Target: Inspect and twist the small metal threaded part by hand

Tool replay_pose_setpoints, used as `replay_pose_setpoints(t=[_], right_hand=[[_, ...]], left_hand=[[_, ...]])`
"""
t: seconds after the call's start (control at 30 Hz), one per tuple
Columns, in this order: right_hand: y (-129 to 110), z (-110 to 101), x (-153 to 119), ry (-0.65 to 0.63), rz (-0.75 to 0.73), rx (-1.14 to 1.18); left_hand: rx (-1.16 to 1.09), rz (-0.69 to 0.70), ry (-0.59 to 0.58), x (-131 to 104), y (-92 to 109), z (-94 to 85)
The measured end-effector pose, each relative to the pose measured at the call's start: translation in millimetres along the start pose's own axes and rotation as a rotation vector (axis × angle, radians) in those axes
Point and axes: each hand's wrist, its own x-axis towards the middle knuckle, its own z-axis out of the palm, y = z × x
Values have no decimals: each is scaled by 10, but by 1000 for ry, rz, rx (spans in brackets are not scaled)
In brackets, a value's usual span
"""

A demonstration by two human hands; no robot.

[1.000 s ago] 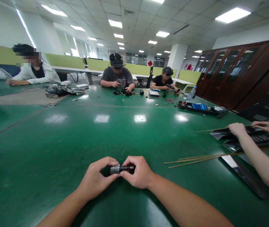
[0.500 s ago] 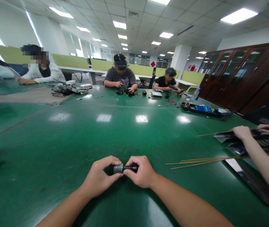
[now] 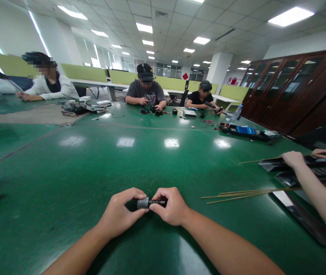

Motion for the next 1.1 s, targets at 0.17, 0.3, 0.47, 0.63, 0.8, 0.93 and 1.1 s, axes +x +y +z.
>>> replay_pose_setpoints(t=[0.17, 0.3, 0.47, 0.63, 0.8, 0.93, 1.1], right_hand=[[-3, -3, 6, 6, 17, 5], [-5, -4, 7, 1, 22, -1], [-2, -12, 6, -1, 21, 13], [7, -11, 8, 0, 24, 11], [-10, -9, 3, 3, 32, 22], [-27, -17, 5, 0, 32, 30], [-22, -24, 16, 2, 43, 43]], left_hand=[[13, -1, 7, 0, -13, -7], [14, 7, 10, -6, -35, -8], [10, 6, 9, -3, -32, -16], [14, -11, 10, -1, -24, -23], [12, -14, 15, -1, -36, -28], [14, -11, 10, 5, -29, -37], [15, -20, 14, 5, -21, -46]])
